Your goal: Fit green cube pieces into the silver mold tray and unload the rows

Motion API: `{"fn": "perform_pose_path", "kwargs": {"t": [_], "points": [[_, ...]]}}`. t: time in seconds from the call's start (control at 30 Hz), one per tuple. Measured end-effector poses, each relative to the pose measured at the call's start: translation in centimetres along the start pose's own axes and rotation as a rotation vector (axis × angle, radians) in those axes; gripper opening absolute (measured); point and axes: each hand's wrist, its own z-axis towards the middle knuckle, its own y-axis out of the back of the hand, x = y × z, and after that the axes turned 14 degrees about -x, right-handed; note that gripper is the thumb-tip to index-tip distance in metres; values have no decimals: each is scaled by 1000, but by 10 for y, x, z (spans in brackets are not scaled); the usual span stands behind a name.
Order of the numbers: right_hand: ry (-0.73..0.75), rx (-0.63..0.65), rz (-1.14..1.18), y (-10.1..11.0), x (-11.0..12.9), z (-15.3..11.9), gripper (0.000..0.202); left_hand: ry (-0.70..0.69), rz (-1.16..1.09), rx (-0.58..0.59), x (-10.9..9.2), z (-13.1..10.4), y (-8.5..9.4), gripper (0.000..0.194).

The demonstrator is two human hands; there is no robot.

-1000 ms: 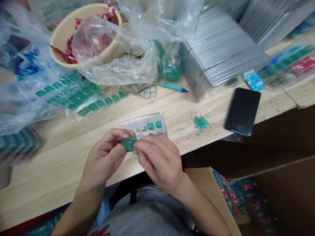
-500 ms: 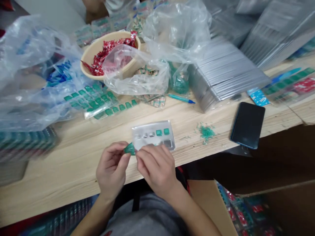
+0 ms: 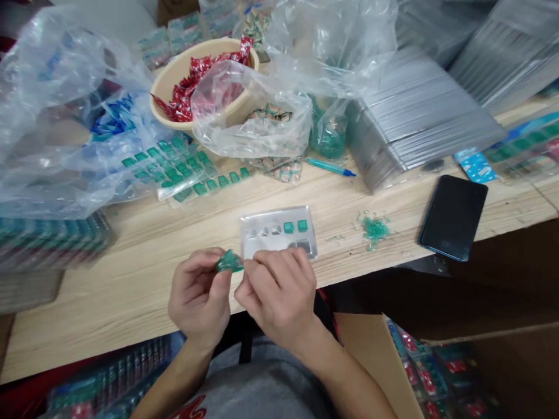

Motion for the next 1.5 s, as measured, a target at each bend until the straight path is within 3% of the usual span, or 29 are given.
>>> {"fn": "perform_pose_path", "kwargs": {"t": [0.1, 0.2, 0.27, 0.4, 0.53, 0.73, 0.83, 0.97, 1.1, 1.3, 1.4, 1.5], "points": [[-102, -32, -14, 1, 5, -6, 19, -120, 10, -36, 4, -9, -2, 14], [-134, -58, -64, 4, 6, -12, 19, -115, 26, -40, 6, -15, -6, 12], [-179, -61, -29, 6, 4, -15, 18, -87, 13, -34, 6, -18, -9, 11], [-462, -67, 250, 7, 3, -18, 16, 41, -33, -58, 4, -20, -17, 8], [-467, -96, 296, 8, 1, -14, 15, 164, -48, -33, -3, -11, -17, 7], [-472, 162, 372, 21, -7, 3, 13, 166, 35, 537, -14, 31, 8, 20], [-373, 223, 360, 28, -8, 11, 12, 224, -7, 687, -17, 46, 16, 28], [-284, 249, 325, 31, -10, 15, 11, 291, 2, 834, -20, 53, 16, 17], [-173, 286, 250, 29, -10, 13, 14, 270, 25, 861, -23, 49, 10, 6], [13, 272, 71, 26, -7, -6, 18, 119, 100, 900, -24, 31, 15, 19], [2, 123, -110, 32, -25, -12, 18, 167, -74, 837, -25, 24, 29, 19], [-150, -46, -296, 43, -52, -9, 13, 335, -150, 719, -22, 23, 40, 22]]}}
